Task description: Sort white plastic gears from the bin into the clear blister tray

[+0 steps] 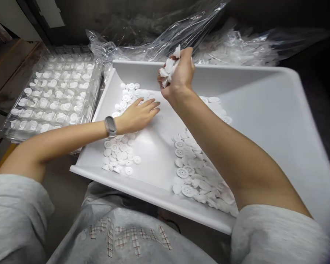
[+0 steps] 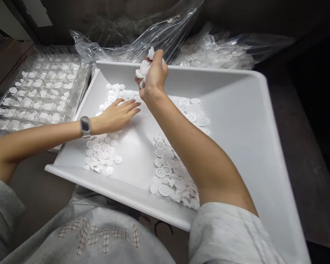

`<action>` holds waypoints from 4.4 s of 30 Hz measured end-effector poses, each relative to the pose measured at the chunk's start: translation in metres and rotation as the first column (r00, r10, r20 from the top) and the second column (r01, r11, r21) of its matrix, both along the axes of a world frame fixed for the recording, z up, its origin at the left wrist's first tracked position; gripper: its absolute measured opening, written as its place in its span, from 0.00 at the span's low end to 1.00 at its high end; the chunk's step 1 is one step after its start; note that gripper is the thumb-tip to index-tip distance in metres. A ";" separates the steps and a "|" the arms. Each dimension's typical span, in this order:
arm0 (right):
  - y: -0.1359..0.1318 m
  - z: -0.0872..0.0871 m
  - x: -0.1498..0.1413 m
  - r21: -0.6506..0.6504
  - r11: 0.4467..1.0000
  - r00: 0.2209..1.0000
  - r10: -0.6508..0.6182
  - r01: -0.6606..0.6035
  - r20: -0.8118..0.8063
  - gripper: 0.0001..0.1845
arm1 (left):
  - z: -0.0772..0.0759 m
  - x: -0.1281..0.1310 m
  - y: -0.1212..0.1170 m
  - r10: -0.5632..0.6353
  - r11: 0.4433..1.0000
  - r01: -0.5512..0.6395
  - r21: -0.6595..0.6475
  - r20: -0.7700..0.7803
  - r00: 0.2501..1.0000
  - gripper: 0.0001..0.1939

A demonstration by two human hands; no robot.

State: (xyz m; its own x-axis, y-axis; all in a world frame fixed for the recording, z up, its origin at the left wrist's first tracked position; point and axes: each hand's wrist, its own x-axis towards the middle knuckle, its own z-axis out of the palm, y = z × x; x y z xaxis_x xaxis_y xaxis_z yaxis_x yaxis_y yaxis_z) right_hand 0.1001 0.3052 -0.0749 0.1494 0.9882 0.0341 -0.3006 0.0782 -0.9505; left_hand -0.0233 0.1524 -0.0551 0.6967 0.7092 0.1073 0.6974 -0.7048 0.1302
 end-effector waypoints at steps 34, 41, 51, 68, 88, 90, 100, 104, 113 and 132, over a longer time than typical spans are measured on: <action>-0.011 -0.021 0.008 0.114 0.981 0.978 0.139 -0.158 0.157 0.21 | -0.036 0.006 -0.059 -0.121 0.984 0.143 0.110 -0.187 0.975 0.14; -0.014 -0.021 0.003 0.129 0.972 0.968 0.173 -0.198 0.181 0.24 | -0.037 -0.023 -0.046 0.012 0.993 0.027 0.119 -0.314 0.949 0.15; -0.024 -0.021 -0.008 0.106 0.975 0.968 0.172 -0.194 0.183 0.27 | -0.009 -0.013 -0.079 -0.203 0.979 0.199 -0.041 -0.188 0.961 0.12; -0.093 0.013 -0.039 0.224 0.920 0.941 0.287 -0.323 0.179 0.27 | 0.050 -0.028 -0.123 0.600 0.677 0.061 -0.733 0.599 0.530 0.22; -0.233 0.058 -0.030 0.568 0.301 0.599 0.011 -0.766 0.801 0.02 | 0.056 0.010 -0.146 0.737 0.453 0.730 -0.511 -0.245 -0.630 0.11; -0.233 0.055 -0.027 0.559 0.291 0.577 -0.030 -0.776 0.816 0.04 | 0.051 0.009 -0.147 0.741 0.435 0.739 -0.514 -0.262 -0.619 0.10; -0.222 0.065 -0.010 0.356 0.346 0.431 0.169 -0.868 0.887 0.13 | 0.051 0.006 -0.144 0.787 0.391 0.784 -0.482 -0.267 -0.557 0.14; -0.217 0.085 0.001 0.128 0.384 0.256 0.302 -0.914 0.918 0.13 | 0.055 0.007 -0.142 0.818 0.375 0.799 -0.469 -0.238 -0.524 0.19; -0.214 0.097 0.009 0.267 0.447 0.432 0.323 -0.854 0.842 0.18 | 0.054 0.005 -0.142 0.865 0.359 0.828 -0.430 -0.179 -0.468 0.20; -0.207 0.082 0.036 0.185 0.542 0.432 0.374 -0.819 0.821 0.37 | 0.052 0.006 -0.146 0.812 0.426 0.771 -0.474 -0.175 -0.556 0.20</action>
State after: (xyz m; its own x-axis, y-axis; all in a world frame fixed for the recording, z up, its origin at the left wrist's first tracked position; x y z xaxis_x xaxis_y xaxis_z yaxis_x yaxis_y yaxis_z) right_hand 0.1357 0.0978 0.0072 -0.7581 0.5662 0.3236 0.1636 0.6454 -0.7462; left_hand -0.0175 0.0062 -0.0030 0.1254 0.8254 -0.5504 -0.9716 0.2144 0.1001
